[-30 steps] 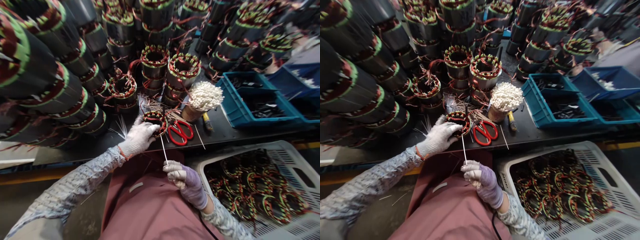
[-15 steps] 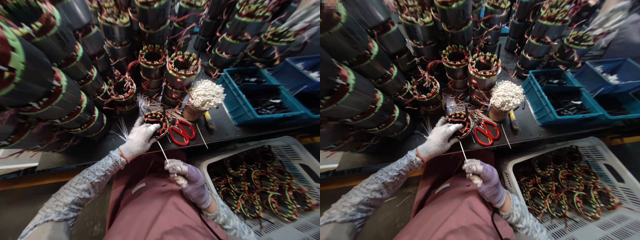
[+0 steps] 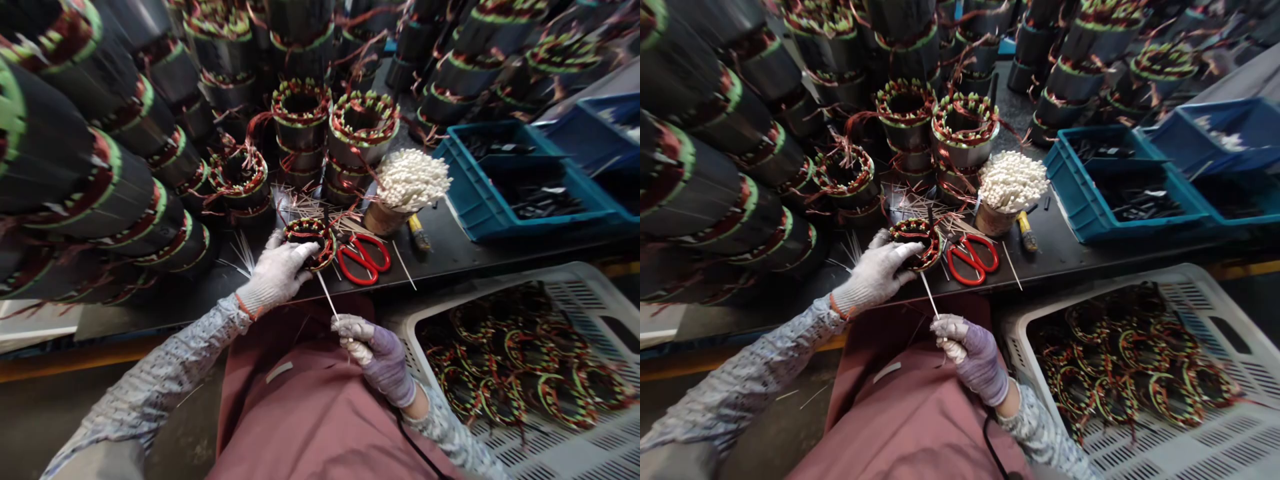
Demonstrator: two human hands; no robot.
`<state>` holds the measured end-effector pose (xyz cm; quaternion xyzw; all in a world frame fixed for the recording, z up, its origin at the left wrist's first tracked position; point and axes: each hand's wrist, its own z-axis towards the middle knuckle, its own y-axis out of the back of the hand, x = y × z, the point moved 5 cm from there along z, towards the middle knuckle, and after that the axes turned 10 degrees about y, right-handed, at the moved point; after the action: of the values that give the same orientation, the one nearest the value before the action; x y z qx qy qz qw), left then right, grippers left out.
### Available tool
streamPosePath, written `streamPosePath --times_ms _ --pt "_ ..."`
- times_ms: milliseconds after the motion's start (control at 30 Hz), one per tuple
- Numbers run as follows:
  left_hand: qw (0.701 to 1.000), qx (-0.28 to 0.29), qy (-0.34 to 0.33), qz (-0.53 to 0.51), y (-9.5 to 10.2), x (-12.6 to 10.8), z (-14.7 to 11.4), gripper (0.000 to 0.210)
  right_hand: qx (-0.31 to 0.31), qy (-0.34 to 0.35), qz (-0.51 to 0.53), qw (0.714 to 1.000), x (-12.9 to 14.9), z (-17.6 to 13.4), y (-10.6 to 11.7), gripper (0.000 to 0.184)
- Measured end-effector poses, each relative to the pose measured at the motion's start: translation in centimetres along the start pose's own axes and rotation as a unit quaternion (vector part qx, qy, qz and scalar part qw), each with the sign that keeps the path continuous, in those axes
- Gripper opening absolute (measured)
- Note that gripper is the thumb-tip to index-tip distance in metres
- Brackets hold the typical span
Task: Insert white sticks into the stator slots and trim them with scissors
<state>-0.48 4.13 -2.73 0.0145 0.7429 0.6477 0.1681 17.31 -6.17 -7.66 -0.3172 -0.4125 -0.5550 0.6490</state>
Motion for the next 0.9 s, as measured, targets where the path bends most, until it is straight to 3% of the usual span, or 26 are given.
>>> streamPosePath --times_ms 167,300,500,600,667,800,900 --pt "1.0 0.01 0.005 0.0 0.1 0.0 0.2 0.049 -0.006 -0.028 0.015 0.999 -0.4 -0.4 -0.3 0.023" --pt "1.0 -0.008 0.007 -0.014 0.0 0.0 0.1 0.051 -0.023 -0.034 0.019 0.999 -2.1 1.4 -1.6 0.019" --pt "0.979 -0.138 0.085 -0.125 -0.2 0.6 -1.3 0.049 -0.079 0.041 -0.056 0.994 -2.7 5.9 -2.3 0.015" --pt "0.97 -0.202 0.022 -0.135 -0.1 -0.1 -1.9 0.027 -0.067 0.062 -0.105 0.99 -1.3 6.5 -1.8 0.012" --pt "0.965 -0.222 -0.019 -0.134 0.1 -0.5 -2.2 0.025 -0.057 0.062 -0.127 0.988 -0.6 6.5 -1.5 0.01" --pt "0.964 -0.204 -0.022 -0.166 -0.2 -0.1 -1.8 0.039 -0.03 0.048 -0.122 0.991 -0.5 6.7 -1.5 0.007" --pt "0.964 -0.201 -0.037 -0.168 -0.2 0.0 -1.5 0.023 -0.015 0.042 -0.12 0.992 -0.7 7.4 -1.7 0.006"
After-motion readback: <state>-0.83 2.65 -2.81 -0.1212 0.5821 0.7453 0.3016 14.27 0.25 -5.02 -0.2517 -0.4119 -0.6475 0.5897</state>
